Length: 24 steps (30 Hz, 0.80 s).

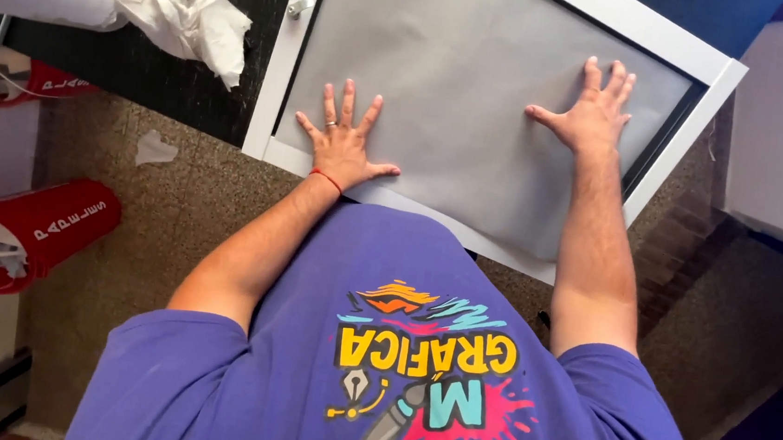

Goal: The person cleans a white-framed glass panel with a spray bottle and paper towels, then unrolls and places a sheet of gray film over the glass. They smooth the film by hand and secure it to the frame using yellow clamps.

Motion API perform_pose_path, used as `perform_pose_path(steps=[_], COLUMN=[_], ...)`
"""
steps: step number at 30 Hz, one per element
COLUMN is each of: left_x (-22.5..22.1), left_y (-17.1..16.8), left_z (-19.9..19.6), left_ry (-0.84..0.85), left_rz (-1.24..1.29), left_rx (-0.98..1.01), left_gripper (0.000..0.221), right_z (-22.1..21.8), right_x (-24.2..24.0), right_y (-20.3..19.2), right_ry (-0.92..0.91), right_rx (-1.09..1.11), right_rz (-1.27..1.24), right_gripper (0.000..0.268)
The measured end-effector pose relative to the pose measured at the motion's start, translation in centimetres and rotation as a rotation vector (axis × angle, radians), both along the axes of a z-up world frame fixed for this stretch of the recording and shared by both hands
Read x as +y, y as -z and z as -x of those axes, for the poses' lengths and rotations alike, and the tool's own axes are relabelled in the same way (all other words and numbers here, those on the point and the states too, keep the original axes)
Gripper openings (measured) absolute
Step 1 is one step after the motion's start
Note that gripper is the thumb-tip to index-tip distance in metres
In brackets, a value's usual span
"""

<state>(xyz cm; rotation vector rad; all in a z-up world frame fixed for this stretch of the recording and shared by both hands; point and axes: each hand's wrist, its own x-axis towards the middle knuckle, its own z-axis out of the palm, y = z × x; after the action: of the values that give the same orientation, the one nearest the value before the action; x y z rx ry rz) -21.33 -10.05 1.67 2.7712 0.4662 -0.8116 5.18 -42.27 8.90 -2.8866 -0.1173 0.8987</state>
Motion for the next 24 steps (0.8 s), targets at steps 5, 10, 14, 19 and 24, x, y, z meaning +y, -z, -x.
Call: perform_pose_path(steps=[5, 10, 14, 19, 24], left_x=[0.2, 2.3, 2.3, 2.4, 2.3], left_y=[-1.1, -2.4, -3.1, -3.0, -2.9], left_z=[-0.8, -2.7, -3.3, -3.3, -3.5], left_ry=[-0.030, -0.163, -0.145, -0.145, -0.145], left_rz=[0.015, -0.095, -0.113, -0.136, -0.134], left_rx=[0.033, 0.116, 0.162, 0.152, 0.150], left_gripper=[0.154, 0.149, 0.148, 0.148, 0.149], right_z=[0.3, 0.3, 0.2, 0.1, 0.3], right_x=[-0.4, -0.6, 0.3, 0.4, 0.7], right_y=[0.7, 0.7, 0.1, 0.4, -0.3], right_ry=[-0.003, 0.018, 0.019, 0.025, 0.036], right_rx=[0.001, 0.001, 0.016, 0.039, 0.048], right_rz=[0.007, -0.005, 0.009, 0.027, 0.018], right_gripper=[0.133, 0.133, 0.133, 0.134, 0.133])
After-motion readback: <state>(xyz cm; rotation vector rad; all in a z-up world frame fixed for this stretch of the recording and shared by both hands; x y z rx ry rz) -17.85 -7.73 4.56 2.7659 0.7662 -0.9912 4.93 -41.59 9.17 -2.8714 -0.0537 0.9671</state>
